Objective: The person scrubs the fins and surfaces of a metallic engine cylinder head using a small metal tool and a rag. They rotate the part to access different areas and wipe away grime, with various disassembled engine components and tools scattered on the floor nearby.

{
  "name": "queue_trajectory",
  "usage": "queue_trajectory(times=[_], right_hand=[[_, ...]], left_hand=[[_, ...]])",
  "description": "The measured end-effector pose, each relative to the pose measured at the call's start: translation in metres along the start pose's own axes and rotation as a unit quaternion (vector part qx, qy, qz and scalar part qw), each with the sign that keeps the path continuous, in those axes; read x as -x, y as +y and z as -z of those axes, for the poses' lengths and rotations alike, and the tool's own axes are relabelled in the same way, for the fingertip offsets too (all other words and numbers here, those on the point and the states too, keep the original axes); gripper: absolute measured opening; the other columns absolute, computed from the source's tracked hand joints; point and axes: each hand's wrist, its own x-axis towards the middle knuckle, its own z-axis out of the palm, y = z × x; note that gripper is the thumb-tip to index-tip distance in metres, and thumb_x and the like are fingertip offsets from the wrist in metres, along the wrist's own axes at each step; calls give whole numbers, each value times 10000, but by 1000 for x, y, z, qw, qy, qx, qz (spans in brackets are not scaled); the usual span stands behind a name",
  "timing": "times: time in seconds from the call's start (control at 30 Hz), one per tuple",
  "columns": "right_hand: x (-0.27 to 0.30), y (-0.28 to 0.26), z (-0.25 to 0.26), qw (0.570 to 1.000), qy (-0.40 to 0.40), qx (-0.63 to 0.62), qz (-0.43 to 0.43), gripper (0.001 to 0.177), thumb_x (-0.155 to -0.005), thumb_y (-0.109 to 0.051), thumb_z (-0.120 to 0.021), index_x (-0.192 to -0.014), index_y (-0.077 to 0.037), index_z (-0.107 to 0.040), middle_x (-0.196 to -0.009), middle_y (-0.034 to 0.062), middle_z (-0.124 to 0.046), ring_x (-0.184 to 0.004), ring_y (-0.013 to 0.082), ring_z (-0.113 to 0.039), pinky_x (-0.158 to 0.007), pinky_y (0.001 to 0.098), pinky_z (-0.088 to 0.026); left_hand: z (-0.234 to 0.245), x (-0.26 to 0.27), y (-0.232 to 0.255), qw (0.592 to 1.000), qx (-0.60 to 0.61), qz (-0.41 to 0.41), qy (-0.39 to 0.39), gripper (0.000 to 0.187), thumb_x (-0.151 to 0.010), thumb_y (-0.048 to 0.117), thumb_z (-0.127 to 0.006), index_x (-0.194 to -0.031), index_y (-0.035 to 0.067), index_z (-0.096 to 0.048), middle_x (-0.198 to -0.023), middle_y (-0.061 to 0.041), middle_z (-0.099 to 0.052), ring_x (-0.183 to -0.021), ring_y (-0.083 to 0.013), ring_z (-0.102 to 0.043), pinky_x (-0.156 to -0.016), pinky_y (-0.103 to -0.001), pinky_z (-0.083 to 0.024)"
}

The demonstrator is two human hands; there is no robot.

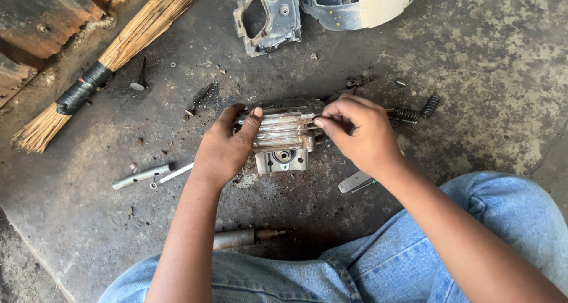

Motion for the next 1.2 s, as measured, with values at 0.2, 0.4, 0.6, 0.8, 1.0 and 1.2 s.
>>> queue_trajectory(times=[0.2, 0.4, 0.6, 0.8, 1.0, 1.2], right_hand=[[-1, -7, 7, 997, -21, -10, 69, 85, -931, -61, -754, -1005, -21, -751, -927, 60, -723, -822, 140, -691, -691, 297, -572], [-6, -20, 18, 987, -137, 45, 70, 385, -935, -20, -684, -1305, -113, -741, -901, 92, -690, -723, 217, -644, -622, 316, -548], [-15, 3, 104, 990, 18, 143, 0, 211, -1018, -186, -697, -1212, -113, -735, -1012, 105, -689, -980, 254, -656, -907, 416, -537], [-1, 27, 149, 832, -207, 289, -425, 265, -910, -376, -756, -1028, -139, -757, -1043, 85, -746, -1003, 279, -695, -902, 490, -559], [40, 62, 42, 734, -464, 427, -251, 431, -769, -313, -898, -1142, -174, -731, -1206, 44, -695, -1180, 249, -641, -920, 413, -541], [53, 94, 25, 772, -418, 445, -176, 183, -801, -113, -763, -971, -177, -788, -1042, 55, -747, -1058, 257, -716, -831, 426, -574]], left_hand=[[1, 1, 3, 1000, -10, 16, -2, 787, -905, 674, -510, -1463, 120, -527, -1341, -231, -644, -1276, -365, -615, -1078, -439, -460], [1, 3, 6, 1000, -8, 22, -1, 774, -896, 665, -517, -1467, 143, -539, -1353, -219, -644, -1283, -360, -616, -1084, -433, -457], [7, 3, 3, 1000, -9, 16, -8, 777, -893, 653, -539, -1470, 132, -532, -1351, -224, -642, -1289, -358, -609, -1077, -422, -446], [4, 3, 3, 1000, -24, -10, 16, 719, -911, 615, -545, -1437, 127, -580, -1305, -256, -663, -1261, -393, -618, -1062, -435, -453], [2, 3, 0, 1000, -22, 5, 9, 706, -909, 615, -537, -1440, 151, -584, -1300, -249, -671, -1263, -381, -627, -1066, -431, -459], [5, -1, 5, 999, -28, 22, -16, 761, -900, 661, -518, -1490, 181, -528, -1376, -226, -633, -1306, -371, -588, -1095, -431, -423]])
